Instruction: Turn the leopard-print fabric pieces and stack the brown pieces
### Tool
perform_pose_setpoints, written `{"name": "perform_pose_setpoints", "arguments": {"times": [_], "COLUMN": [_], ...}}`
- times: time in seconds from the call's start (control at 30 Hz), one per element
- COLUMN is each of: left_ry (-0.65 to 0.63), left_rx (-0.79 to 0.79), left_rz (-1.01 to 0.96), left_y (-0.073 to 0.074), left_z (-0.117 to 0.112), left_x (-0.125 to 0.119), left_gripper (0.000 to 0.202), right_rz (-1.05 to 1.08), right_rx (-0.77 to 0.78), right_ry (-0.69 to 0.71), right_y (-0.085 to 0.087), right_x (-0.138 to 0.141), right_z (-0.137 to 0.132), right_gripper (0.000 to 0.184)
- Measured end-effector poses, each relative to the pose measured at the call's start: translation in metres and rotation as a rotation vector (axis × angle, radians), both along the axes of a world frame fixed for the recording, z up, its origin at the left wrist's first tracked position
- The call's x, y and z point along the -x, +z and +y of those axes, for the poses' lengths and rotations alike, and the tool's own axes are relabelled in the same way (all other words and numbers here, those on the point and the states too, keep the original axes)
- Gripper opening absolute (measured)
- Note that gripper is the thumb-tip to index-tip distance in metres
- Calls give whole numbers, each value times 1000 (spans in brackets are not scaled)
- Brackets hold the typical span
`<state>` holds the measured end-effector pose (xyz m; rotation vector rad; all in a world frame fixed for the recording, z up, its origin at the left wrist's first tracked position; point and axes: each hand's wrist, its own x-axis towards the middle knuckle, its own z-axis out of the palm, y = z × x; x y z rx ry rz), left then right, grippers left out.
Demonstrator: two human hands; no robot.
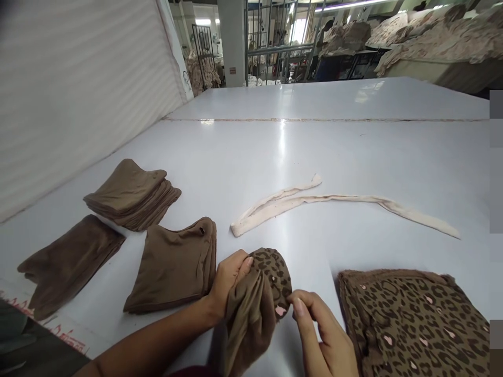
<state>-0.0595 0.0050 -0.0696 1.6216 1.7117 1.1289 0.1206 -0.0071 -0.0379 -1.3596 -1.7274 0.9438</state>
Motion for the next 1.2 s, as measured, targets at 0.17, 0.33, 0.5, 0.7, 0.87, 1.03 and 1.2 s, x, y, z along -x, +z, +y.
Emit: {"name": "perform_pose_setpoints", "arguments": {"times": [0.17,0.33,0.5,0.7,0.87,1.03,1.2], "left_ry": [-134,-102,-233,-435,-549,-384,-126], "left_rx": [-97,-33,-28,4,87,243,188], "left_rz": [-101,-215,167,216,-224,-474,-276], "left_y": [5,26,55,25,23,18,9], "left_z": [-1,1,-12,-12,-16,-16,-10], "left_x": [-1,13,13,-1,5,6,1], "left_gripper": [32,23,35,24,33,40,33], "right_rz": [34,107,-61,121,19,-53,-211], "right_rx": [192,261,10,73,-129,-59,-326], "right_ry": [-46,-15,-45,-15,-33,38,-222], "right_y": [-5,-12,-11,-2,-11,-13,12], "right_x": [13,22,22,23,2,-5,4], "right_z": [5,9,9,0,20,32,7], "right_gripper": [32,32,30,30,23,19,19]}}
